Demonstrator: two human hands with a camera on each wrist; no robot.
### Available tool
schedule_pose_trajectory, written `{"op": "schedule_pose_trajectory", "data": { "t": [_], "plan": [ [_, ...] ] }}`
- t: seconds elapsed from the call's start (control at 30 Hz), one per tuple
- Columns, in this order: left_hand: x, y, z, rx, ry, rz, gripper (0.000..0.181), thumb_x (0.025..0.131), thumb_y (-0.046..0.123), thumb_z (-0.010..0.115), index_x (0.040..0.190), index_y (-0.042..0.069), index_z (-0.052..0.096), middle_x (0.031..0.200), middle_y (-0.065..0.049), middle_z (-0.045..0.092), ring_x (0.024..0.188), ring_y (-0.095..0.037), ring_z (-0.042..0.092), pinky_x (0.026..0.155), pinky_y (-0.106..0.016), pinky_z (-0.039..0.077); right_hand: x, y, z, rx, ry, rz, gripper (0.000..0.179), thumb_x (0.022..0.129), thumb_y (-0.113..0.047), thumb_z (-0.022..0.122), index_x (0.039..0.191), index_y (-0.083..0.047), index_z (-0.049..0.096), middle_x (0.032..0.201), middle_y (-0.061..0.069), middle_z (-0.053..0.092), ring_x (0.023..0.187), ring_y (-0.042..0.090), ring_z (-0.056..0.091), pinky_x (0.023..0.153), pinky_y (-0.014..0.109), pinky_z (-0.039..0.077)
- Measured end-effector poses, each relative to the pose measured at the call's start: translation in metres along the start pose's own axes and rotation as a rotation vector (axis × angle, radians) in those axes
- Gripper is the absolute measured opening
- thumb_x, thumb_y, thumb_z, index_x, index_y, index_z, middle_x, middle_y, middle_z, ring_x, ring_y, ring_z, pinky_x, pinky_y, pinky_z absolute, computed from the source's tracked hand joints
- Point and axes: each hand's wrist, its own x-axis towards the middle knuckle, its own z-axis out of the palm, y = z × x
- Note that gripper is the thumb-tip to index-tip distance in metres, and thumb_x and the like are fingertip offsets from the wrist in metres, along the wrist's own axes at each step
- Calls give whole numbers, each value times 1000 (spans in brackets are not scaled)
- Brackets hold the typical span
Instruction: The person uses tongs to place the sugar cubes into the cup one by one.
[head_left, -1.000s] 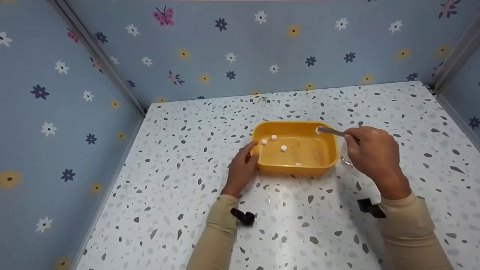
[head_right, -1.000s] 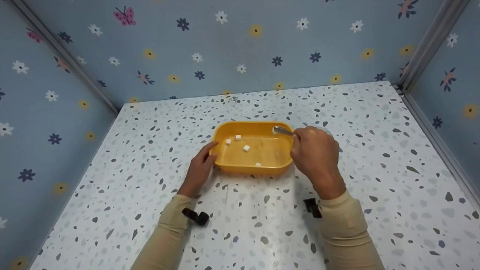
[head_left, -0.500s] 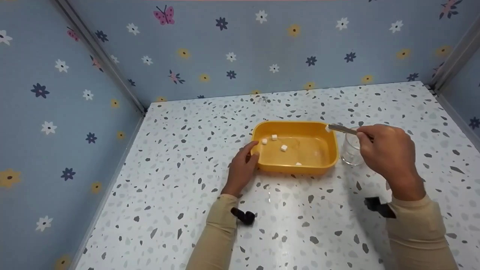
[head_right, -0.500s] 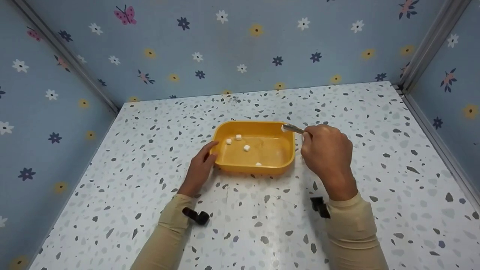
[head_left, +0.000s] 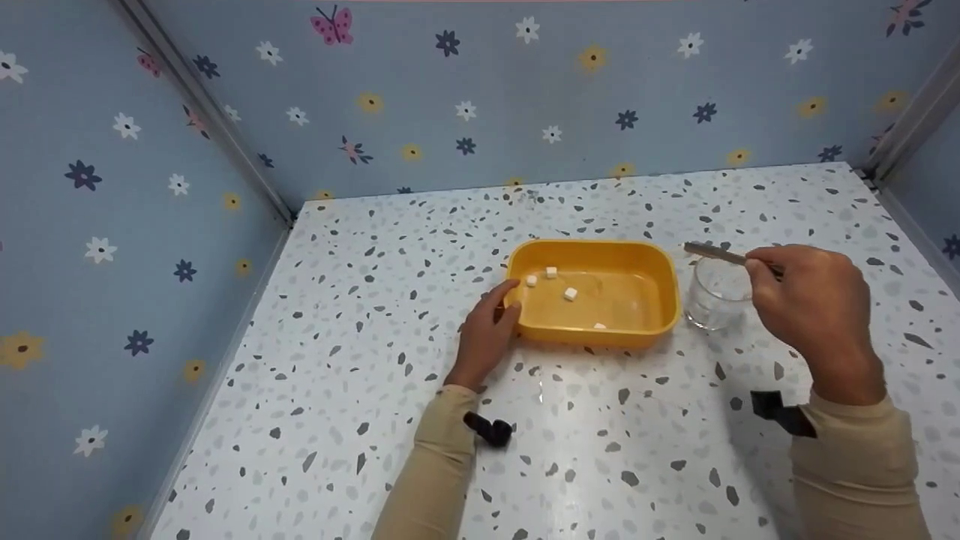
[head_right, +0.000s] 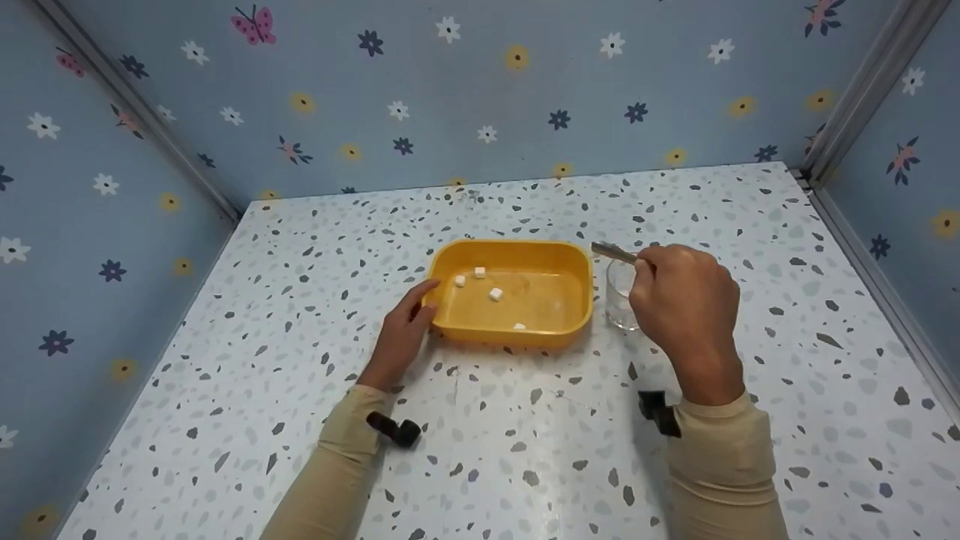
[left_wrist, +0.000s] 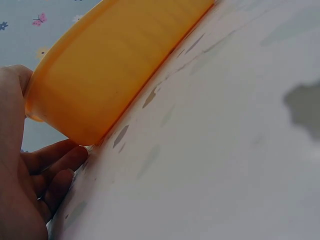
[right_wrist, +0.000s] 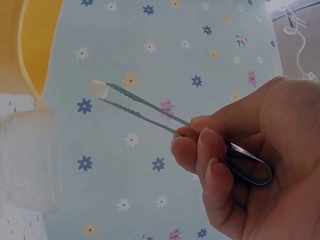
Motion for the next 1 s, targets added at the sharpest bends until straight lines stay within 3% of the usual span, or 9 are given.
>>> {"op": "schedule_pose_trajectory", "data": {
  "t": [0.2,0.4,0.77,1.0],
  "plan": [
    [0,0,0,-10,1,36,43,103,34,51,146,30,52,130,4,60,106,-12,57,94,-34,47,-1,9,-8,-25,-6,40,25,96,-11,57,104,3,76,99,25,72,88,43,65,70,58,43],
    [-1,0,-1,-10,0,23,43,103,34,51,147,32,51,128,5,60,106,-12,57,95,-35,46,1,17,-12,-70,-64,113,30,99,-15,52,108,4,74,102,27,70,90,44,63,73,59,43],
    [0,1,-1,-23,-4,17,44,103,33,51,147,30,51,133,4,59,108,-12,56,96,-35,45,7,41,-11,-105,-222,171,35,101,-19,47,111,3,73,106,26,68,80,39,59,63,51,42],
    [0,1,-1,-19,-7,16,44,103,33,51,147,31,51,136,3,58,109,-12,56,97,-36,45,12,50,-4,-99,-293,162,35,99,-17,46,105,0,76,100,23,69,67,30,56,50,39,38]
  ]
}}
